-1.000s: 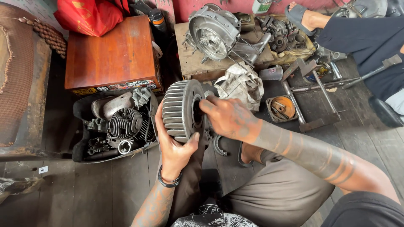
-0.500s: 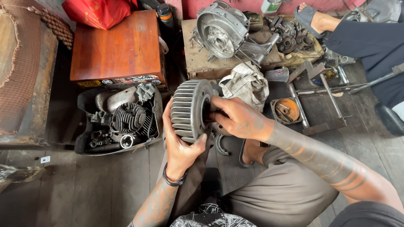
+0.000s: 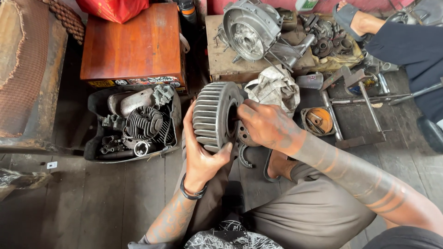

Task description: The person sits on the floor and smooths the surfaces of a metal mechanical part using a piece of sandpaper. They rotate the part to sand different areas, including the grooved side and the flat face, and occasionally wipe it with a cloth.

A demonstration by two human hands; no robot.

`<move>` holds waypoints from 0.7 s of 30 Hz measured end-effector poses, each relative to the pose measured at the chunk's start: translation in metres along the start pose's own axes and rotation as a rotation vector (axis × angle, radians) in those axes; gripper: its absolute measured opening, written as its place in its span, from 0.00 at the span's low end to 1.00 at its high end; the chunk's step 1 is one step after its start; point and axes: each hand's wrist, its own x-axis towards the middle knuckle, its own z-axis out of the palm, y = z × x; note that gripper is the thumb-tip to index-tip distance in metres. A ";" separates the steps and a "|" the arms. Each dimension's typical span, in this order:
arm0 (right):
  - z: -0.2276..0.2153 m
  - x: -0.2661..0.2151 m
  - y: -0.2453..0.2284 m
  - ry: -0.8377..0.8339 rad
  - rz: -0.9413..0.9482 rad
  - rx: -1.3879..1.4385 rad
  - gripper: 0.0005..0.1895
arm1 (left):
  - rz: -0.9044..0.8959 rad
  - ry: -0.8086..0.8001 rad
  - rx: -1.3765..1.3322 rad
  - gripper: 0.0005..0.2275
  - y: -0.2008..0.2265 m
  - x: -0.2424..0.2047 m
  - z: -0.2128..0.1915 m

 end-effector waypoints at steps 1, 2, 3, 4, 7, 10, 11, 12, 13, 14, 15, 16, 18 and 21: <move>0.003 -0.001 -0.001 -0.001 0.005 0.003 0.17 | -0.005 -0.002 0.000 0.47 0.001 -0.002 -0.001; 0.004 -0.001 -0.002 -0.012 0.057 0.134 0.20 | -0.005 0.000 -0.009 0.46 0.002 -0.001 -0.002; 0.006 -0.001 -0.002 -0.024 0.110 0.266 0.24 | -0.005 0.002 -0.018 0.45 0.003 -0.001 -0.003; -0.004 0.002 -0.009 -0.025 0.108 0.265 0.24 | -0.004 0.005 -0.018 0.45 0.003 -0.001 -0.003; -0.024 0.013 -0.024 -0.114 0.207 0.483 0.20 | -0.002 0.004 -0.011 0.47 0.004 0.001 -0.002; -0.021 0.012 -0.026 -0.034 0.154 0.344 0.18 | -0.012 -0.004 -0.014 0.47 0.004 0.000 -0.003; -0.015 0.010 -0.022 -0.041 0.118 0.245 0.19 | -0.013 0.000 -0.015 0.46 0.002 -0.001 -0.003; -0.010 0.008 -0.018 -0.047 0.078 0.146 0.21 | -0.011 0.006 -0.014 0.46 0.001 -0.001 -0.004; -0.014 0.009 -0.023 -0.046 0.078 0.146 0.21 | -0.011 0.005 -0.014 0.46 0.002 -0.001 -0.004; -0.018 0.010 -0.028 -0.073 0.162 0.300 0.19 | -0.008 0.007 -0.013 0.46 0.003 -0.001 -0.004; -0.021 0.012 -0.032 -0.102 0.247 0.455 0.18 | -0.005 0.009 -0.011 0.46 0.004 -0.001 -0.005; -0.022 0.012 -0.033 -0.107 0.242 0.456 0.18 | -0.003 0.015 -0.009 0.46 0.005 -0.002 -0.003; -0.025 0.012 -0.034 -0.067 0.320 0.453 0.09 | -0.010 0.012 -0.047 0.48 0.006 -0.002 0.001; -0.019 0.010 -0.030 -0.039 0.202 0.194 0.10 | 0.000 0.014 -0.028 0.48 0.005 -0.001 0.000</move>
